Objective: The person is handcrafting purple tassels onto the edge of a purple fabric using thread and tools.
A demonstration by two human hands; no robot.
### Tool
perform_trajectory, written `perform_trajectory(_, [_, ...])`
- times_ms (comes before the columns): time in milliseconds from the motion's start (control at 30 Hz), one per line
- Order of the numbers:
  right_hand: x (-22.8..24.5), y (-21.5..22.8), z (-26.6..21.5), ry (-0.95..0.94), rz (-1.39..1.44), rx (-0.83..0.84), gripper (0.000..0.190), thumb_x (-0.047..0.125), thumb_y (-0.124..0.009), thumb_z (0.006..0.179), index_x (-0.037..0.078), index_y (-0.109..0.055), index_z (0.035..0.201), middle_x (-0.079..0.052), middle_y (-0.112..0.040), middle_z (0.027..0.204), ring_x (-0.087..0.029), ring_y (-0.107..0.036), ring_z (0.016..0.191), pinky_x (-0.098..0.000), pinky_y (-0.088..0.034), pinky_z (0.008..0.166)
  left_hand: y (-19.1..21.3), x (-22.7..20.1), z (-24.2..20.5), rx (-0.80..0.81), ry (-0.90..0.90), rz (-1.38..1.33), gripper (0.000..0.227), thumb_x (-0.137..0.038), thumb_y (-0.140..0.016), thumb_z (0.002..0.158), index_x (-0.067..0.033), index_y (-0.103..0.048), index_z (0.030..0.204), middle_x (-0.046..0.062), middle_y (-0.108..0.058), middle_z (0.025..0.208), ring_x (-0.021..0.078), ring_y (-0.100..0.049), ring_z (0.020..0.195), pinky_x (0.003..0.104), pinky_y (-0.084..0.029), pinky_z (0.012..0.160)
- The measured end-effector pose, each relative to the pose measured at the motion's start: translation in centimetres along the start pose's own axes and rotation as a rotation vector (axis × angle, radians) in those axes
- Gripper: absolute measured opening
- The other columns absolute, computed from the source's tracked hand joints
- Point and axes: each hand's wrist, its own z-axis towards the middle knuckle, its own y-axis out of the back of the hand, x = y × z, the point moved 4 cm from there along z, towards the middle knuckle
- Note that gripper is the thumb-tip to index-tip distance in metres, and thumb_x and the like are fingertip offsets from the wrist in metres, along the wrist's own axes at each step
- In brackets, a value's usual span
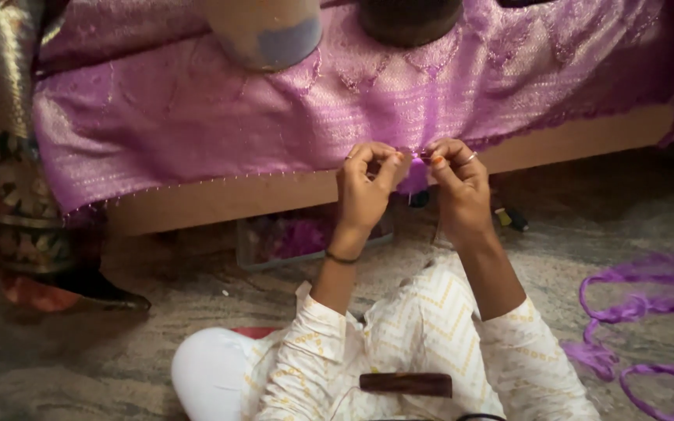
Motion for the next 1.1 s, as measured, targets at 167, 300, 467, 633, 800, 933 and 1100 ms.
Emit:
perform_trajectory(167, [0.5, -1.3, 1.0, -0.058, 0.233, 0.05, 0.006, 0.007, -0.062, 0.107, 0.007, -0.059, 0.112, -0.006, -0.062, 0.12, -0.014, -0.06, 0.116, -0.026, -0.048, 0.108, -0.9, -3.1, 0.4, -0.01, 0.068, 0.012, 0.014, -0.011, -0.061, 0.1, 0.0012, -0.065, 0.094, 0.004, -0.062, 0.103, 0.009, -0.061, 0.076, 0.025, -0.051, 0.068])
perform_trajectory(300, [0.8, -1.5, 1.6, -0.219, 0.433, 0.087, 0.008, 0.01, -0.058, 0.108, 0.006, -0.057, 0.116, -0.01, -0.063, 0.117, -0.019, -0.062, 0.105, -0.0325, -0.055, 0.095, -2.0, 1.4, -0.5, 0.269, 0.161, -0.638, 0.03, -0.018, -0.056, 0.114, -0.0028, -0.064, 0.089, 0.002, -0.062, 0.099, 0.0069, -0.055, 0.074, 0.025, -0.045, 0.069])
perform_trajectory(467, [-0.2, -2.0, 1.4, -0.307, 0.481, 0.121, 0.01, 0.011, -0.055, 0.105, 0.008, -0.055, 0.115, -0.008, -0.062, 0.106, -0.024, -0.066, 0.092, -0.0404, -0.06, 0.065, -1.8, -0.3, 0.6, 0.518, 0.447, -0.785, 0.028, -0.029, -0.052, 0.108, -0.0075, -0.067, 0.099, -0.001, -0.063, 0.082, 0.0071, -0.057, 0.06, 0.023, -0.043, 0.056])
perform_trajectory(633, [-2.2, -1.9, 1.4, -0.283, 0.474, -0.009, 0.009, 0.011, -0.055, 0.105, 0.008, -0.055, 0.112, -0.007, -0.06, 0.096, -0.019, -0.063, 0.082, -0.0432, -0.061, 0.067, -2.4, 0.8, 2.1, 0.591, 0.295, -0.613, 0.034, -0.03, -0.052, 0.111, -0.0049, -0.065, 0.093, -0.004, -0.061, 0.079, 0.0031, -0.05, 0.064, 0.022, -0.039, 0.054])
perform_trajectory(800, [-3.5, -1.4, 1.4, -0.196, 0.525, -0.158, 0.005, 0.005, -0.053, 0.106, 0.005, -0.052, 0.111, -0.007, -0.061, 0.101, -0.016, -0.061, 0.092, -0.0314, -0.051, 0.088, -2.0, 0.1, 2.6, 0.521, 0.197, -0.31, 0.031, -0.028, -0.052, 0.11, -0.0043, -0.067, 0.096, -0.007, -0.055, 0.077, 0.0011, -0.047, 0.071, 0.02, -0.039, 0.062])
perform_trajectory(933, [-5.5, -1.0, 1.3, -0.172, 0.561, -0.1, 0.006, 0.002, -0.053, 0.104, 0.006, -0.053, 0.109, -0.005, -0.061, 0.1, -0.016, -0.061, 0.093, -0.0317, -0.052, 0.091, -3.2, 5.5, 0.3, 0.378, 0.176, -0.384, 0.029, -0.027, -0.055, 0.11, -0.0041, -0.066, 0.095, -0.007, -0.054, 0.077, 0.0025, -0.047, 0.072, 0.021, -0.038, 0.062])
perform_trajectory(1100, [-7.0, 1.2, 0.5, -0.186, 0.272, -0.148, 0.004, 0.003, -0.057, 0.108, 0.005, -0.055, 0.111, -0.007, -0.061, 0.102, -0.017, -0.058, 0.097, -0.0304, -0.05, 0.09, -2.6, 5.7, -2.7, -0.161, 0.68, -0.852, 0.025, -0.024, -0.058, 0.104, -0.0058, -0.074, 0.105, 0.0, -0.075, 0.091, 0.0053, -0.05, 0.058, 0.022, -0.04, 0.051])
